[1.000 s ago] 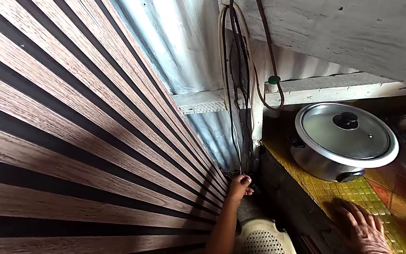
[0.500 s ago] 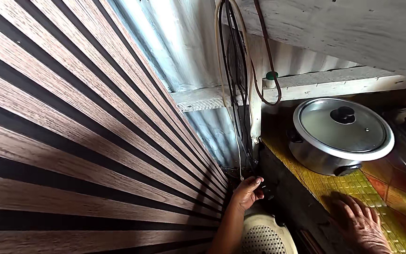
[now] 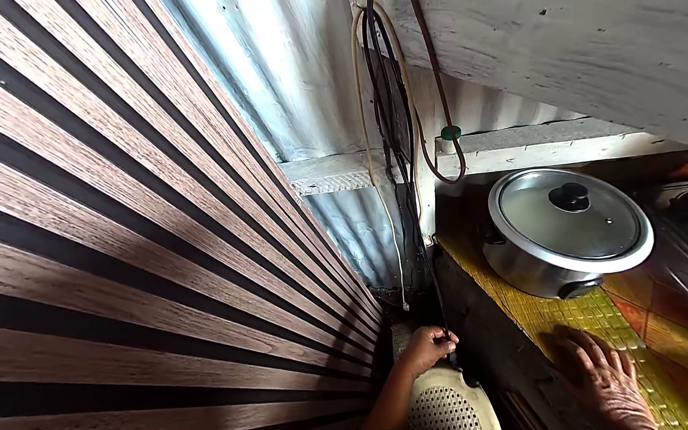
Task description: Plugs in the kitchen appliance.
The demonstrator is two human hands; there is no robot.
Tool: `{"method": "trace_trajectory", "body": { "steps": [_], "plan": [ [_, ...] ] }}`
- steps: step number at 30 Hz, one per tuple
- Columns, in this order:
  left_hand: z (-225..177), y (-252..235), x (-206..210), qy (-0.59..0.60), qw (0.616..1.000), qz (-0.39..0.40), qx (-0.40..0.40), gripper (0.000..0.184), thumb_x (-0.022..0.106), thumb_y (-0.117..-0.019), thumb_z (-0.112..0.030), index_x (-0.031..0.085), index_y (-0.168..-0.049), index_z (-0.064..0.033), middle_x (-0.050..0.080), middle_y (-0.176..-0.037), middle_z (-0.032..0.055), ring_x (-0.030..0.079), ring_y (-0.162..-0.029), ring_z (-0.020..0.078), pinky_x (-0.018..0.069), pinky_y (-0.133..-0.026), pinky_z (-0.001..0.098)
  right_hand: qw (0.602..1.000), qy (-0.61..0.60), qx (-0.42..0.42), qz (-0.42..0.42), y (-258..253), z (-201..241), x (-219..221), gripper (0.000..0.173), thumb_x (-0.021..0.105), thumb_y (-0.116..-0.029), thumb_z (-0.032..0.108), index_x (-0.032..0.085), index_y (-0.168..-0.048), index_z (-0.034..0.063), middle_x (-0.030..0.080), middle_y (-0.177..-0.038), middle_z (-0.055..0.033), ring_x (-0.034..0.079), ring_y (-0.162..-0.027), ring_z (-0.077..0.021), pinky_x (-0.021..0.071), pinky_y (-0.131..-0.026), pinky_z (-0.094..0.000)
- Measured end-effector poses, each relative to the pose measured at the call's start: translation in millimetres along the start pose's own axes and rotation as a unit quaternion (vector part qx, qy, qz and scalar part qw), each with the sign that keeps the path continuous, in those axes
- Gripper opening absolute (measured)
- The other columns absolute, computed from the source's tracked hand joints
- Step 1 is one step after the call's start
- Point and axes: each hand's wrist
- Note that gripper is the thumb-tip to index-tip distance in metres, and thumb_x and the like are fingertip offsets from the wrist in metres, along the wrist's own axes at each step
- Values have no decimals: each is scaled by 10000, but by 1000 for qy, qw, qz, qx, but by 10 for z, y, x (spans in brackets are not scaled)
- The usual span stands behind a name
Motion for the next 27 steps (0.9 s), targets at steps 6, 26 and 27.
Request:
{"method": "trace_trajectory", "body": {
  "steps": [6, 26, 27],
  "plan": [
    [-86, 93, 3, 143, 977, -138, -76, 208, 630, -1004, -61, 682, -1195, 5, 695, -1157, 126, 685, -839, 168, 586, -708, 351, 1000, 5, 3, 2, 0, -6, 15, 600, 754, -745, 542, 735, -1203, 155, 603, -1417, -212, 518, -1327, -510, 353, -1055, -720],
    [-557, 240, 57, 642, 761, -72, -54, 220, 455, -1081, -121, 644, -1097, -9, 711, -907, 133, 728, -725, 194, 621, -627, 274, 999, 13, -14, -35, -3, -24, 65, 624, 640, -748, 615, 746, -1156, 155, 635, -1371, -201, 567, -1266, -503, 390, -1001, -719],
    [-534, 234, 53, 641, 764, -59, -44, 218, 456, -1078, -116, 645, -1111, -12, 712, -922, 135, 730, -741, 203, 624, -641, 285, 999, 13, -15, -37, -4, -28, 70, 628, 636, -748, 617, 745, -1157, 153, 635, -1369, -203, 569, -1263, -504, 388, -1001, -723]
  ]
}}
Point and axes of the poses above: each hand's wrist, its own y-axis away from the middle knuckle, its own x-axis out of the palm, z = x × y
